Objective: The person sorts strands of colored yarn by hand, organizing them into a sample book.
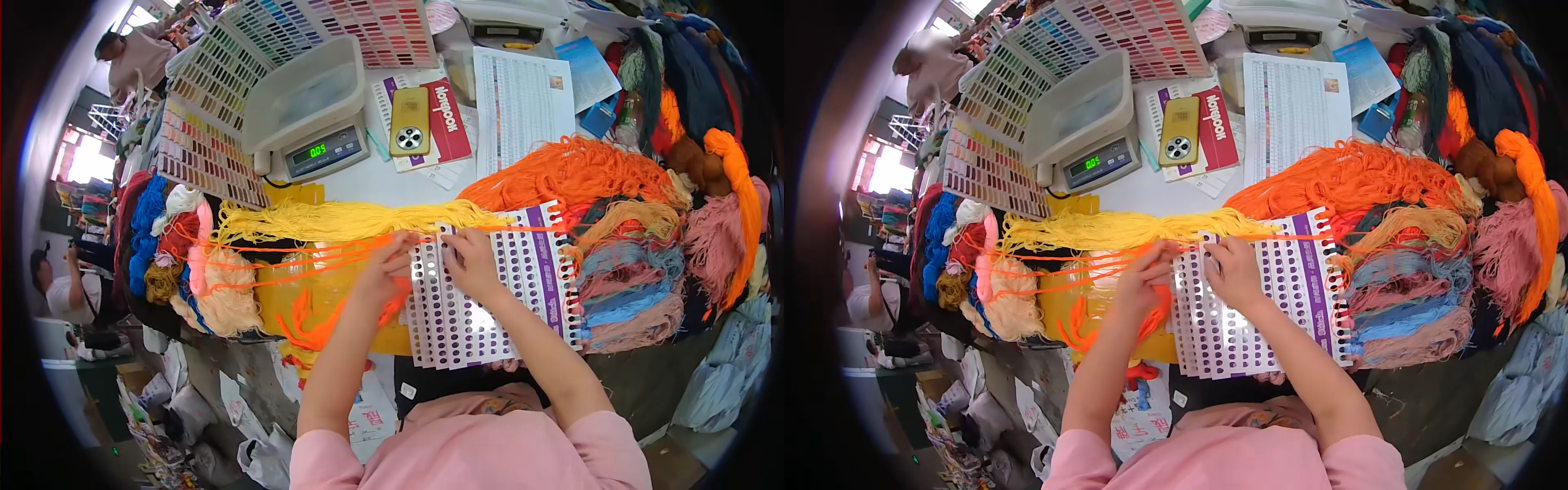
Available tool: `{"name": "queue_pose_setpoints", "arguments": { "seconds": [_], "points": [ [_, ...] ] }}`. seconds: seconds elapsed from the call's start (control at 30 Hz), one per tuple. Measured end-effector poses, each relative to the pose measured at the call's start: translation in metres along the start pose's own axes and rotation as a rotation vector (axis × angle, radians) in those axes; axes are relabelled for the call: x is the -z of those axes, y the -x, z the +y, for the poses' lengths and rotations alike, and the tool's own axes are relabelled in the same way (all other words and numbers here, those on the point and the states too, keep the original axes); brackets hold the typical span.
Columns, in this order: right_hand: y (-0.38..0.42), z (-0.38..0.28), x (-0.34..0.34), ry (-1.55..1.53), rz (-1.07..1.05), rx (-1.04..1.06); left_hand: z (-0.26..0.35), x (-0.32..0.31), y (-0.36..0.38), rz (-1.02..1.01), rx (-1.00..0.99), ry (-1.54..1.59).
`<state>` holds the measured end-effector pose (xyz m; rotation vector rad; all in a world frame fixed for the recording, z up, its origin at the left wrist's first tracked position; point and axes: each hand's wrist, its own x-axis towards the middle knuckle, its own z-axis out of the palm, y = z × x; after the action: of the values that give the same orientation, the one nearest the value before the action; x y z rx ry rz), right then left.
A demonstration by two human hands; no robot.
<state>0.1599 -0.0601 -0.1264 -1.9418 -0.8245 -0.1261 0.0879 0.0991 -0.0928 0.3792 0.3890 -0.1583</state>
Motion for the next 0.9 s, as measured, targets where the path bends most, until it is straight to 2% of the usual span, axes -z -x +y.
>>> {"name": "queue_pose_setpoints", "arguments": {
  "seconds": [0.03,0.13,0.23,0.27,0.33,0.37,0.4,0.43,0.47,0.5,0.53,0.6,0.67,0.7,0.73,0.77,0.8,0.83,0.9],
  "points": [
    [0.001,0.003,-0.001,-0.071,-0.020,-0.033,0.002,-0.003,0.006,-0.114,0.027,0.191],
    [-0.001,0.002,0.002,-0.313,-0.030,-0.162,0.005,-0.012,-0.006,-0.029,0.151,-0.294],
    [-0.003,-0.001,0.007,-0.438,0.010,-0.375,-0.016,-0.020,-0.026,0.265,0.249,-1.061],
    [-0.001,0.008,0.001,-0.455,-0.034,-0.351,-0.020,-0.021,-0.024,0.327,0.068,-1.207],
    [-0.004,-0.004,0.004,-0.061,-0.077,-0.159,0.005,-0.048,0.000,0.474,0.062,-1.085],
    [-0.005,-0.008,0.005,0.135,-0.099,-0.064,0.031,-0.027,0.011,0.484,0.093,-1.085],
    [-0.004,-0.006,0.002,0.138,-0.222,-0.153,0.057,-0.031,0.035,0.543,0.184,-1.039],
    [-0.005,-0.006,0.003,0.155,-0.220,-0.147,0.079,-0.008,0.054,0.558,-0.043,-0.833],
    [-0.007,-0.007,0.004,0.170,-0.219,-0.139,0.113,-0.005,0.085,0.595,-0.108,-0.580],
    [-0.007,-0.008,0.003,0.184,-0.219,-0.131,0.150,0.027,0.118,0.326,-0.213,-0.284],
    [-0.007,-0.009,0.002,0.190,-0.227,-0.143,0.177,0.039,0.151,0.297,-0.314,-0.119],
    [-0.006,-0.009,0.000,0.207,-0.243,-0.157,0.213,0.055,0.203,0.724,-0.675,-0.095],
    [-0.005,-0.010,0.001,0.196,-0.239,-0.139,0.229,0.096,0.260,0.913,-0.907,-0.119],
    [-0.005,-0.010,0.003,0.194,-0.231,-0.132,0.241,0.128,0.304,0.752,-0.810,-0.150],
    [-0.007,-0.013,0.012,0.142,-0.196,-0.078,0.239,0.145,0.334,0.524,-0.861,-0.057],
    [-0.007,-0.016,0.023,0.153,-0.278,-0.039,0.236,0.147,0.362,0.533,-0.847,0.123],
    [-0.007,-0.018,0.035,0.165,-0.366,0.002,0.224,0.152,0.390,0.781,-1.061,0.149],
    [-0.007,-0.023,0.046,0.174,-0.460,0.046,0.219,0.167,0.416,0.875,-1.233,0.307],
    [-0.012,-0.028,0.056,0.105,-0.596,-0.057,0.187,0.164,0.418,0.801,-1.048,0.338]
  ]
}}
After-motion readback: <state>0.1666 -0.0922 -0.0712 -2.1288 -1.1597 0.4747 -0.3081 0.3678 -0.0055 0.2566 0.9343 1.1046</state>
